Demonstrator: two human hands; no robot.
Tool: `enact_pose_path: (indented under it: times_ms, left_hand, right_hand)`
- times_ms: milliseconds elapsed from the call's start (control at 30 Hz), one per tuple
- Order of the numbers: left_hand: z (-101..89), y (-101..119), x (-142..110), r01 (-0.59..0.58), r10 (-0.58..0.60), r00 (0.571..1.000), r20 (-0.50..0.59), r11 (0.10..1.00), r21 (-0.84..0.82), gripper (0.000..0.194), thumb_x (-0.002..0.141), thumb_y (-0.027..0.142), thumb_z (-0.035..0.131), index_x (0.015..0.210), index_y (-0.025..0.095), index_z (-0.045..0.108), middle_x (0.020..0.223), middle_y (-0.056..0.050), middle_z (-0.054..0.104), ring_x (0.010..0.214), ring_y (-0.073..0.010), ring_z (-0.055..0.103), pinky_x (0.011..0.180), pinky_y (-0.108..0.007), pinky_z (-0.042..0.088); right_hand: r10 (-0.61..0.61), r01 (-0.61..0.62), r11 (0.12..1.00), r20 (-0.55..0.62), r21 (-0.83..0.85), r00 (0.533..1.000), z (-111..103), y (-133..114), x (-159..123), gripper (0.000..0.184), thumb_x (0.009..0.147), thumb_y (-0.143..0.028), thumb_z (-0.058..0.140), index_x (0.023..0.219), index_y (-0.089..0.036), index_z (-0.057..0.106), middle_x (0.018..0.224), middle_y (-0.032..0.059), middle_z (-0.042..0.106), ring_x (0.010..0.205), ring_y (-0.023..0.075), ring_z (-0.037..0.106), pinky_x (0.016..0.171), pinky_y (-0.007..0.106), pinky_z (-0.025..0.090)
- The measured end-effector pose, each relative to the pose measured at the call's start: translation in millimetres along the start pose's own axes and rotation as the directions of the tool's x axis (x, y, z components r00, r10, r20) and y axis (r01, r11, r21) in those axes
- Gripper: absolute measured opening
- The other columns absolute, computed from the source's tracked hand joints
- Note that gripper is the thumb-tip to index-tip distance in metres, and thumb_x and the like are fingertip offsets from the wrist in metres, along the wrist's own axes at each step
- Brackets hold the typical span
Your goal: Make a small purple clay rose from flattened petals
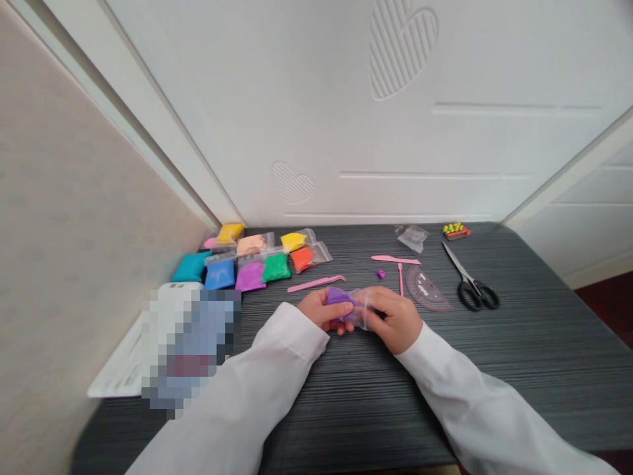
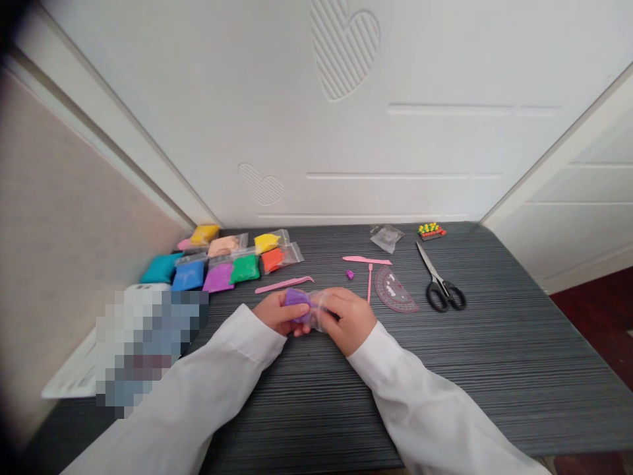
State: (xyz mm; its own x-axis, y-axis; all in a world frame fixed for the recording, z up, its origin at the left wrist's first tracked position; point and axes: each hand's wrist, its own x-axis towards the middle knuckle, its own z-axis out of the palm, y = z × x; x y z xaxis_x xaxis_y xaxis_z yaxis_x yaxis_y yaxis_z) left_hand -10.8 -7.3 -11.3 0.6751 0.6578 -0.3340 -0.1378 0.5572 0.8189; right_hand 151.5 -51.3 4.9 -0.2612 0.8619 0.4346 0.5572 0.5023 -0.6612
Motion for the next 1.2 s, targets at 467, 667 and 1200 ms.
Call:
enact_pose_path:
  times_ms: [467,667,1200]
  left_hand:
    - [-11.3,12.4,-4.8,-0.070,0.050,0.990,-0.129,0.985,-0.155,0.048,0.059,0.023,0.068,0.101,0.014,0.048,0.060,-0.004,0.064,0.043,-0.0128,0.056,0.035,-0.018,0.039]
    - [-10.4,10.1,-0.9,0.001,-0.008,0.998,-0.060,0.993,-0.119,0.038,0.055,0.025,0.071,0.085,0.011,0.053,0.062,-0.006,0.064,0.046,-0.0145,0.058,0.037,-0.021,0.042]
    - [-6.1,7.3,-0.4,-0.040,0.039,0.997,-0.063,0.999,-0.008,0.031,0.055,0.028,0.071,0.074,0.011,0.055,0.060,-0.004,0.062,0.049,-0.0132,0.057,0.041,-0.021,0.041]
  right_hand:
    - [0.357,-0.312,0.847,-0.026,0.429,0.934,-22.8,1.0,2.8,0.015,0.073,-0.027,0.054,0.085,-0.019,0.057,0.082,0.0043,0.063,0.076,0.0142,0.059,0.069,0.028,0.047]
    - [0.267,-0.260,0.938,0.002,0.230,0.964,-13.5,-0.5,0.1,0.016,0.074,-0.023,0.049,0.088,-0.019,0.056,0.078,0.0021,0.059,0.067,0.0115,0.054,0.062,0.025,0.044]
    - [0.230,-0.250,0.951,0.127,0.183,0.965,-16.2,-2.6,3.6,0.014,0.076,-0.027,0.048,0.081,-0.020,0.059,0.066,-0.0001,0.058,0.058,0.0101,0.053,0.055,0.023,0.042]
